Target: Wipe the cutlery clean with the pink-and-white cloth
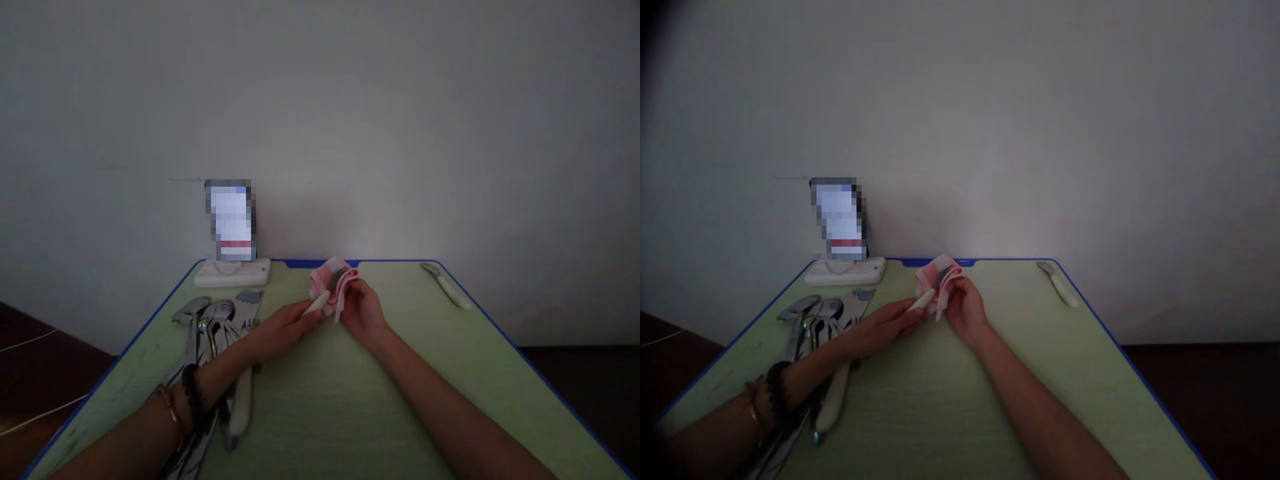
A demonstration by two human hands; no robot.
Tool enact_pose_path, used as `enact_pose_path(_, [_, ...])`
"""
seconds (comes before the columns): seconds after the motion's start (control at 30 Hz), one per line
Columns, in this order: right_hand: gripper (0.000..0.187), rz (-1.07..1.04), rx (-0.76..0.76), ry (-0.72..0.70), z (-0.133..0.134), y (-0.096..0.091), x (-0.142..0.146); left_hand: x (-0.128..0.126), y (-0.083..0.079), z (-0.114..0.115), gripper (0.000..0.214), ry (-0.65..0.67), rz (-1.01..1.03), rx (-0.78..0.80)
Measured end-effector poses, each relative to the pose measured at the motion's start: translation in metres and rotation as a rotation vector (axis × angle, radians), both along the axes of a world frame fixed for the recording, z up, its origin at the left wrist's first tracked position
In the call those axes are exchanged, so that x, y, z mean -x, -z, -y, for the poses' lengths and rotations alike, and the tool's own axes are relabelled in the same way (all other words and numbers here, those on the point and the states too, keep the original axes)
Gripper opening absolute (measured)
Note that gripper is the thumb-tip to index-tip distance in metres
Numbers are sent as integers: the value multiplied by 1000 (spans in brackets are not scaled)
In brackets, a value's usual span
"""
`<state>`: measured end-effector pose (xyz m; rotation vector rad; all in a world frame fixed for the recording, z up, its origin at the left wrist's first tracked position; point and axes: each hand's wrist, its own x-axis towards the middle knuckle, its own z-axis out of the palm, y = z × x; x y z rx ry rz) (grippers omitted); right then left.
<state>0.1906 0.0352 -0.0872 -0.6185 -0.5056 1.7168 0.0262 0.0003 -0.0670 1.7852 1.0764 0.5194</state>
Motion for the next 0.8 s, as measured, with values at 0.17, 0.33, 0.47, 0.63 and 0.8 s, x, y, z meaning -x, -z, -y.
enact_pose_path(0.17, [10, -90, 33, 20, -4, -1, -3, 1, 2, 0, 36, -15, 0, 21])
enact_pose_path(0.33, [21, -65, -40, -19, -4, -3, -3, 0, 3, -1, 37, -49, 30, 62])
enact_pose_path(0.47, [29, -22, -79, -64, 0, -8, 0, -2, 0, 0, 39, -41, 43, 73])
enact_pose_path(0.63, [43, 53, -126, -150, 8, -12, 4, -2, -1, 1, 40, -63, 67, 102])
enact_pose_path(0.8, [26, 226, -137, -60, 9, -2, 10, -3, 2, -1, 39, -57, 83, 95])
